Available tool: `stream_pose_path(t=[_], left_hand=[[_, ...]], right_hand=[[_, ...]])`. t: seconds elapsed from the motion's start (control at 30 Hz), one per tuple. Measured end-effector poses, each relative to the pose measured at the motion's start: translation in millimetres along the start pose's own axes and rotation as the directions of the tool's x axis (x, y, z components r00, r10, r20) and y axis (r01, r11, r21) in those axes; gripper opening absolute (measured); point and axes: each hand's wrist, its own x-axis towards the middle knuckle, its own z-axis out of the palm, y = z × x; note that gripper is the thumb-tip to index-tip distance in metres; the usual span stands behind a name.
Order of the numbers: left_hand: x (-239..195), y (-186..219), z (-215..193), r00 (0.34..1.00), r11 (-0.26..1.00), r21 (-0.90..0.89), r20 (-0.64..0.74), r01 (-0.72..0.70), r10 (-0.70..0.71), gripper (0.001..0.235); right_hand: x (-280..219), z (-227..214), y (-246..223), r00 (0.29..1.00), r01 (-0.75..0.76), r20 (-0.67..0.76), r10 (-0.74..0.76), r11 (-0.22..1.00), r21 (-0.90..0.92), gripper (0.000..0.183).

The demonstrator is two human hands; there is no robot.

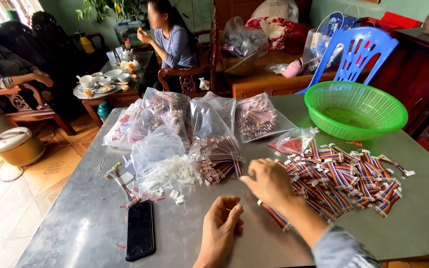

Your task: Assembling wire harnesses by manually attaching plastic connectors to bundles of multi-colored wires.

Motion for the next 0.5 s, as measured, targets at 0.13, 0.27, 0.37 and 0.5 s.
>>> stream_pose_path(t=[0.13, 0.27, 0.37, 0.5], left_hand=[[9, -10, -7, 0.998, 0.998, -0.007, -0.014, -0.056, 0.056, 0.013], [17, -15, -10, 0.993, 0.996, 0.001, -0.081, -0.090, 0.090, 0.017], [6, -10, -7, 0.967, 0.962, 0.186, -0.119, -0.201, 0.225, 0.038], [-6, -2, -2, 0.856, 0.780, 0.388, 0.049, -0.491, 0.514, 0.056]], right_hand=[[13, 28, -15, 0.990, -0.073, 0.120, 0.071, 0.997, 0.012, 0.045], [9, 15, -18, 0.990, -0.141, 0.028, 0.139, 0.978, 0.155, 0.007], [-12, -39, -33, 0.942, -0.332, 0.193, 0.274, 0.841, 0.427, 0.008], [-42, -80, -47, 0.908, -0.419, 0.344, 0.240, 0.574, 0.704, 0.015]])
